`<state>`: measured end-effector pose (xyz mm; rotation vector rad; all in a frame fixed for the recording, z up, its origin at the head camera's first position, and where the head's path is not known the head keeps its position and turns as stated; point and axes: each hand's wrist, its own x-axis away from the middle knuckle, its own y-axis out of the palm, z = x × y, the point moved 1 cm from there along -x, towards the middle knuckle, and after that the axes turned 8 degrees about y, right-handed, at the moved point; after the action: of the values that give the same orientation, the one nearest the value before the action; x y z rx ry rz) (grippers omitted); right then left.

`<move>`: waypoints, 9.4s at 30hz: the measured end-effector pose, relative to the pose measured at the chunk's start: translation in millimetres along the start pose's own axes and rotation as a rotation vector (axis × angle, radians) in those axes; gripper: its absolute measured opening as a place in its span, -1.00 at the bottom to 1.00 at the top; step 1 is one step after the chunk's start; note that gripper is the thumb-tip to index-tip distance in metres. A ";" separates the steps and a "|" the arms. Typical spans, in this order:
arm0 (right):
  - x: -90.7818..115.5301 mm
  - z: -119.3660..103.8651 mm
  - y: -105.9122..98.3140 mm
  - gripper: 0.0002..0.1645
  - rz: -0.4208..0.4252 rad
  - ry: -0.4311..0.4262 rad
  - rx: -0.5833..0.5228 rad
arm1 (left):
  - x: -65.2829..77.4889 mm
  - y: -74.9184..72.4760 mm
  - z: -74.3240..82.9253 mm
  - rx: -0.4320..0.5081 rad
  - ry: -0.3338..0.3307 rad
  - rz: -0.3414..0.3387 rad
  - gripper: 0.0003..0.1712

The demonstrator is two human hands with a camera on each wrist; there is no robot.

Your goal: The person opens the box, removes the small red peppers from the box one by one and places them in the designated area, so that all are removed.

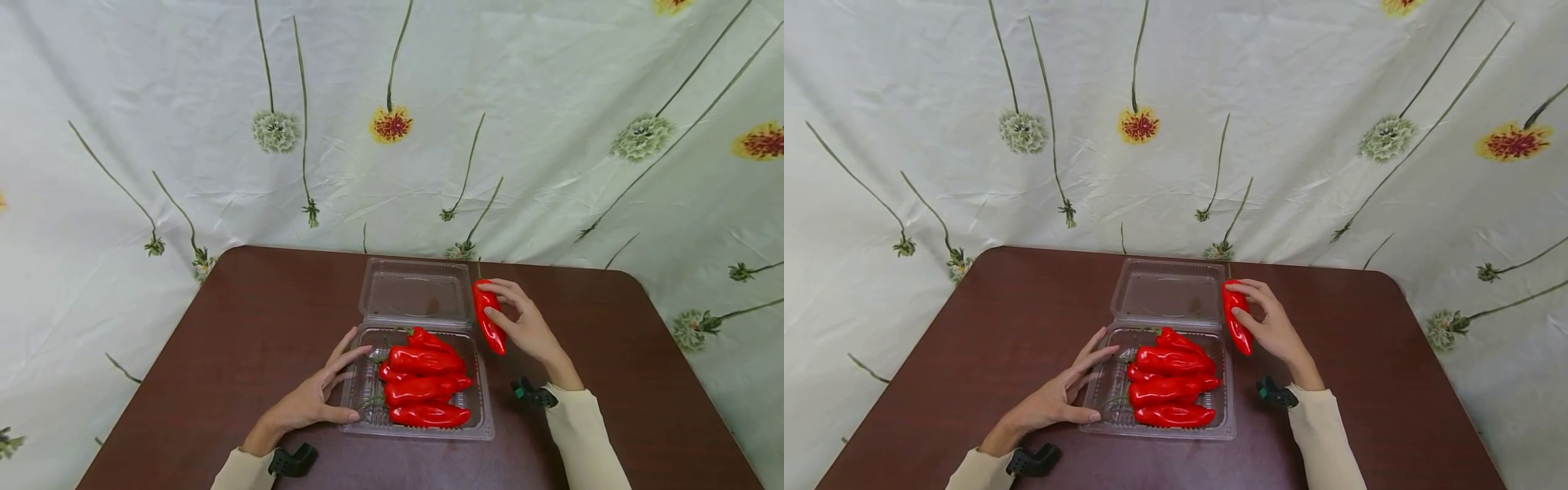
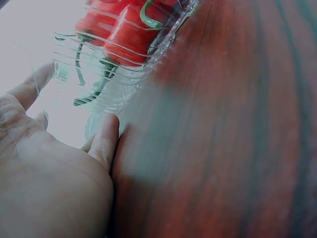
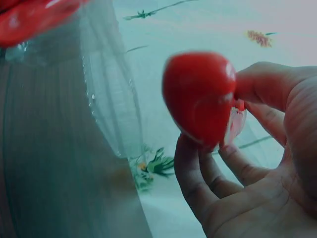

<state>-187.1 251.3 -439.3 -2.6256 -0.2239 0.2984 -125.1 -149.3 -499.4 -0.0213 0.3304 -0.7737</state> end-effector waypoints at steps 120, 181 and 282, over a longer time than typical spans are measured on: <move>39.7 -84.6 93.6 -0.61 -0.617 -0.186 0.285 | 1.2 -1.5 -3.9 -0.037 -0.013 -0.003 0.09; 33.7 -76.4 67.7 -0.51 -0.529 -0.277 0.143 | 0.7 0.1 -2.1 -0.005 -0.005 0.008 0.08; 13.0 50.5 -39.7 -0.29 0.036 0.512 -0.054 | 2.2 -2.4 -4.3 0.024 -0.006 0.014 0.08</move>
<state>-191.3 311.1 -465.7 -2.6567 -0.0095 -0.3737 -126.6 -152.1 -503.8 0.0013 0.3158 -0.7636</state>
